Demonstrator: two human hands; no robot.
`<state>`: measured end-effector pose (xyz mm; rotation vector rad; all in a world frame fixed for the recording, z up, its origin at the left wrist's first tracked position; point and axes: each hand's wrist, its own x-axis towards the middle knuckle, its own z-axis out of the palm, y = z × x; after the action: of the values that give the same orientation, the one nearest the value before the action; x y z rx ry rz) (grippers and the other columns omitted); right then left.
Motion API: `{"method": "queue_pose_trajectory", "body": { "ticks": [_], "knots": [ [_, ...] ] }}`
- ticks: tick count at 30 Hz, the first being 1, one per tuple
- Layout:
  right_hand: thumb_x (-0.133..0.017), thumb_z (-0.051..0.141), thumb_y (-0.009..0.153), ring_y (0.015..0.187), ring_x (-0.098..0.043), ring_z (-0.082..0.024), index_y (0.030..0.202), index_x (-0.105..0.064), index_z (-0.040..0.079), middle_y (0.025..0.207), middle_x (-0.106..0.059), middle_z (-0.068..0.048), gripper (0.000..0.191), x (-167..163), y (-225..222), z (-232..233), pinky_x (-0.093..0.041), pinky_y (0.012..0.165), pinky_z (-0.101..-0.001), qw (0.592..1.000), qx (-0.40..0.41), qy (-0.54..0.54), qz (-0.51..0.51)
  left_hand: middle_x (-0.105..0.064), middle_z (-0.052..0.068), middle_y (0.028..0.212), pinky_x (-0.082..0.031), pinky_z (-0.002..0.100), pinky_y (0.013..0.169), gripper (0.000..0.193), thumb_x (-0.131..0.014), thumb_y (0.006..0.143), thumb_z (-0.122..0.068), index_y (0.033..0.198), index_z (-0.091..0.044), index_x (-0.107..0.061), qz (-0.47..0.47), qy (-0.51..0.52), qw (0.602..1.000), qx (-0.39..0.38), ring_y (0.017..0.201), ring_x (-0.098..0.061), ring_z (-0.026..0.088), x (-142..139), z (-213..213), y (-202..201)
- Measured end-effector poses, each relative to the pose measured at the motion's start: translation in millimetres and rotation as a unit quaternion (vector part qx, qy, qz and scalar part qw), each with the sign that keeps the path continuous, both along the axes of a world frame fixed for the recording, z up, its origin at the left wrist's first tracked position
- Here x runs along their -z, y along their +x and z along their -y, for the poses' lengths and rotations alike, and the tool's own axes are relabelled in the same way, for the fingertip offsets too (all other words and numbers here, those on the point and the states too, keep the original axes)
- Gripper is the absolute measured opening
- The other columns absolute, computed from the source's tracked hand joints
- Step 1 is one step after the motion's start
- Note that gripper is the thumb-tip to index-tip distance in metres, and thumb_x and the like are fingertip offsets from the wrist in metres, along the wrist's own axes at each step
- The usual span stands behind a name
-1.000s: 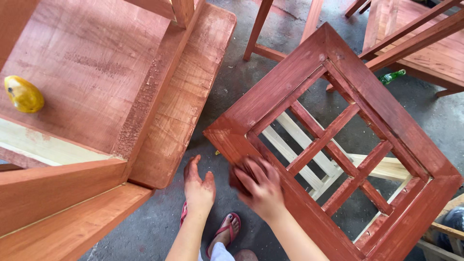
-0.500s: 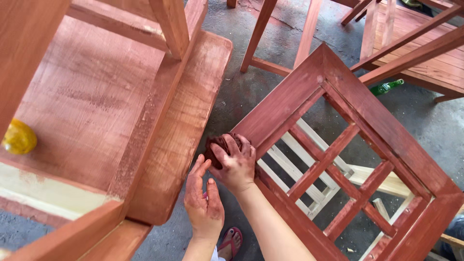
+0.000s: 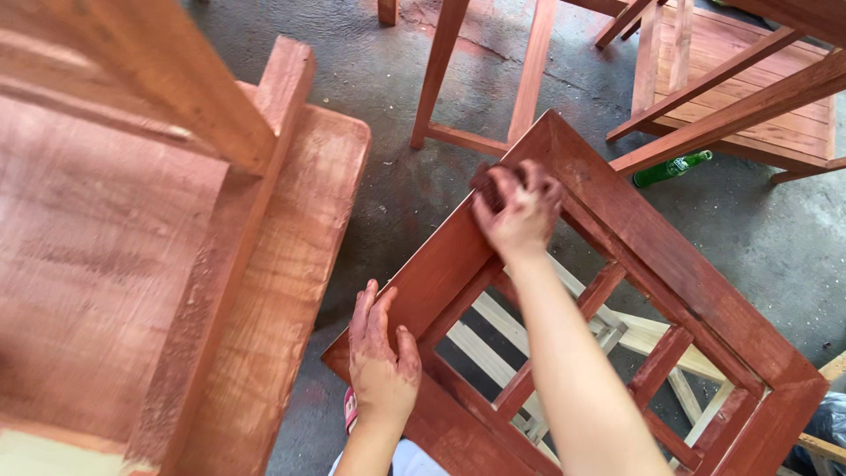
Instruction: The person wipes a reddish-brown stain onto a wooden table frame with a cloth, working the stain across the top rails and grid slats while steadying the frame with the other hand. They rotate the frame to reach different sides and continue wiping the stained surfaces.
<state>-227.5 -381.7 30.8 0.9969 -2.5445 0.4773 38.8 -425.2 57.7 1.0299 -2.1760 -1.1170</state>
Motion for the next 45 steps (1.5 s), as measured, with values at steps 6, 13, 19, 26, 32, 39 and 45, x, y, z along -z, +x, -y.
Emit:
{"method": "queue_pose_trajectory", "body": {
  "ticks": [6,13,19,26,32,39,45],
  "knots": [
    [-0.081,0.043,0.082,0.117,-0.047,-0.045,0.119,-0.074,0.025,0.131,-0.053,-0.008,0.042,-20.8,-93.6,8.0,-0.047,0.088,-0.0628,0.993,0.102,0.004,0.064,-0.047,0.019,0.155,-0.034,0.049,0.118,0.050,-0.055,0.087,-0.006,0.137,-0.007,-0.058,0.016,0.008,1.000,-0.017,0.146,-0.041,0.040,13.1,-3.9,-25.1],
    [-0.081,0.044,0.086,0.115,-0.050,-0.049,0.118,-0.073,0.022,0.127,-0.057,-0.014,0.040,-20.1,-157.4,8.3,-0.049,0.089,-0.0591,0.986,0.162,-0.018,0.041,-0.045,0.019,0.156,-0.033,0.048,0.118,0.050,-0.054,0.087,-0.005,0.137,-0.008,-0.057,0.026,0.013,0.999,-0.028,0.148,-0.038,0.040,16.2,14.1,-45.2],
    [-0.080,0.044,0.093,0.116,-0.054,-0.040,0.125,-0.070,0.018,0.124,-0.058,-0.014,0.042,-8.7,-145.1,1.9,-0.046,0.100,-0.0583,0.994,0.093,-0.009,-0.056,-0.044,0.019,0.157,-0.031,0.049,0.118,0.046,-0.054,0.090,-0.005,0.136,-0.005,-0.057,0.030,0.039,0.998,-0.028,0.148,-0.034,0.040,9.3,27.9,-42.3],
    [-0.077,0.043,0.086,0.112,-0.050,-0.040,0.124,-0.069,0.019,0.121,-0.057,-0.014,0.045,4.9,-59.2,13.7,-0.045,0.094,-0.0549,0.998,0.012,-0.063,0.022,-0.050,0.021,0.152,-0.035,0.048,0.117,0.041,-0.054,0.091,-0.004,0.131,-0.003,-0.062,-0.006,0.018,0.998,-0.051,0.143,-0.044,0.038,-15.0,43.6,-49.2],
    [-0.077,0.021,0.071,0.104,-0.050,-0.042,0.119,-0.065,0.017,0.113,-0.053,-0.016,0.050,4.3,140.7,25.3,-0.042,0.088,-0.0552,0.987,0.003,-0.064,0.149,-0.062,0.020,0.141,-0.045,0.044,0.114,0.034,-0.050,0.095,0.000,0.126,-0.001,-0.064,-0.107,-0.035,0.992,-0.065,0.133,-0.061,0.035,-56.8,59.7,-47.8],
    [-0.073,0.026,0.083,0.107,-0.056,-0.033,0.120,-0.062,0.011,0.126,-0.060,-0.012,0.042,30.0,281.2,24.1,-0.044,0.089,-0.0474,0.942,-0.120,-0.176,0.260,-0.063,0.022,0.141,-0.050,0.041,0.109,0.033,-0.051,0.094,0.003,0.122,-0.001,-0.067,-0.090,-0.057,0.992,-0.062,0.130,-0.063,0.034,-80.9,77.6,-43.3],
    [-0.077,0.028,0.066,0.102,-0.050,-0.034,0.124,-0.065,0.025,0.123,-0.059,-0.007,0.059,-5.2,183.1,8.5,-0.043,0.079,-0.0478,0.963,-0.180,-0.053,0.193,-0.062,0.021,0.140,-0.051,0.040,0.106,0.033,-0.051,0.092,0.003,0.121,0.001,-0.067,-0.091,-0.053,0.994,-0.039,0.130,-0.062,0.033,-76.6,79.5,-48.5]
  ]
}}
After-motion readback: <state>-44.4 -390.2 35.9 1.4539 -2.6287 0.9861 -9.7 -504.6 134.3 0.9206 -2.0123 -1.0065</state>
